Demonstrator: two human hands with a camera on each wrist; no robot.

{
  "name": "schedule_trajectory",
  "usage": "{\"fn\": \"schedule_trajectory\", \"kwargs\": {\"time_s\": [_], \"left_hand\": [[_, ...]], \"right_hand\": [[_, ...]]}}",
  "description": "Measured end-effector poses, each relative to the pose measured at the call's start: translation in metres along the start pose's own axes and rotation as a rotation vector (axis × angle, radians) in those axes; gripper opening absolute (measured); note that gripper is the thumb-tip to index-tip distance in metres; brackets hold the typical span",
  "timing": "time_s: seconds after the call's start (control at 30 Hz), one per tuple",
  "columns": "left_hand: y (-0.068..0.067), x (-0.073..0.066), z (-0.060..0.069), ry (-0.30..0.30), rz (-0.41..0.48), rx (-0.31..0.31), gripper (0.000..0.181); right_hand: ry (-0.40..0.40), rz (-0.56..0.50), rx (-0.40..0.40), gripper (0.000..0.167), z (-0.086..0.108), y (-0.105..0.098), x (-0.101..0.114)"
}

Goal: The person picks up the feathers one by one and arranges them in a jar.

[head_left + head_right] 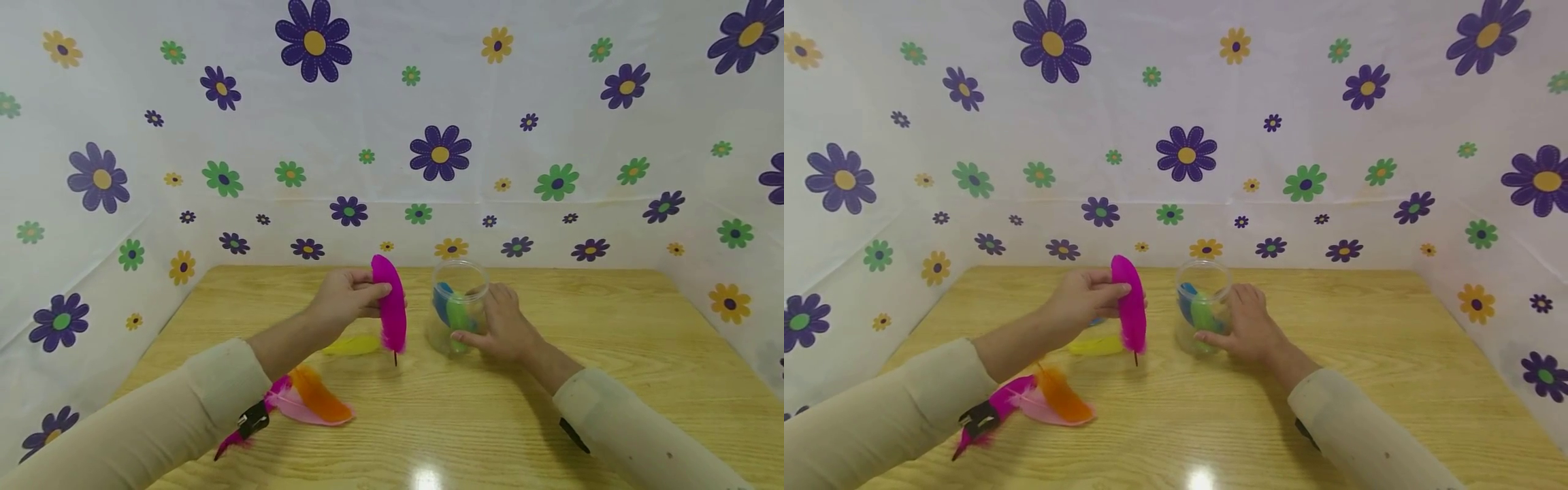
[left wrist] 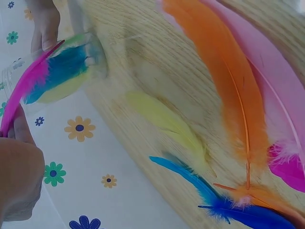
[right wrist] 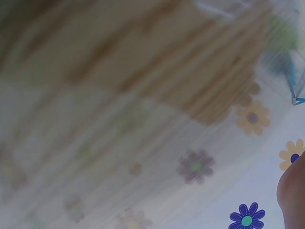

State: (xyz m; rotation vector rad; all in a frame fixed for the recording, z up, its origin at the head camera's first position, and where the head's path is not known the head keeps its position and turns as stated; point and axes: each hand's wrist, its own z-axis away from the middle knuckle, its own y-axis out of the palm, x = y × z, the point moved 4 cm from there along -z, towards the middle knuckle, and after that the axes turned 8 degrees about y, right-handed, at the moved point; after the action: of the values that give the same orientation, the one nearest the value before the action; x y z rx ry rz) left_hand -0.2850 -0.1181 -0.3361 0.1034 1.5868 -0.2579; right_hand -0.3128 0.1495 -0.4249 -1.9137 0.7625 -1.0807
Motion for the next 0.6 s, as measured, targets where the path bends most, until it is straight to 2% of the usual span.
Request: {"fn": "schedule_trajectory", "kwargs": {"time_s": [0.6], "left_hand": [[0.0061, -0.0043, -0.0029, -0.005, -0.008, 0.017, 0.024]], "right_hand": [[0.003, -0.004, 0.007, 0.077, 0.0000, -0.0009, 0.0017]]}}
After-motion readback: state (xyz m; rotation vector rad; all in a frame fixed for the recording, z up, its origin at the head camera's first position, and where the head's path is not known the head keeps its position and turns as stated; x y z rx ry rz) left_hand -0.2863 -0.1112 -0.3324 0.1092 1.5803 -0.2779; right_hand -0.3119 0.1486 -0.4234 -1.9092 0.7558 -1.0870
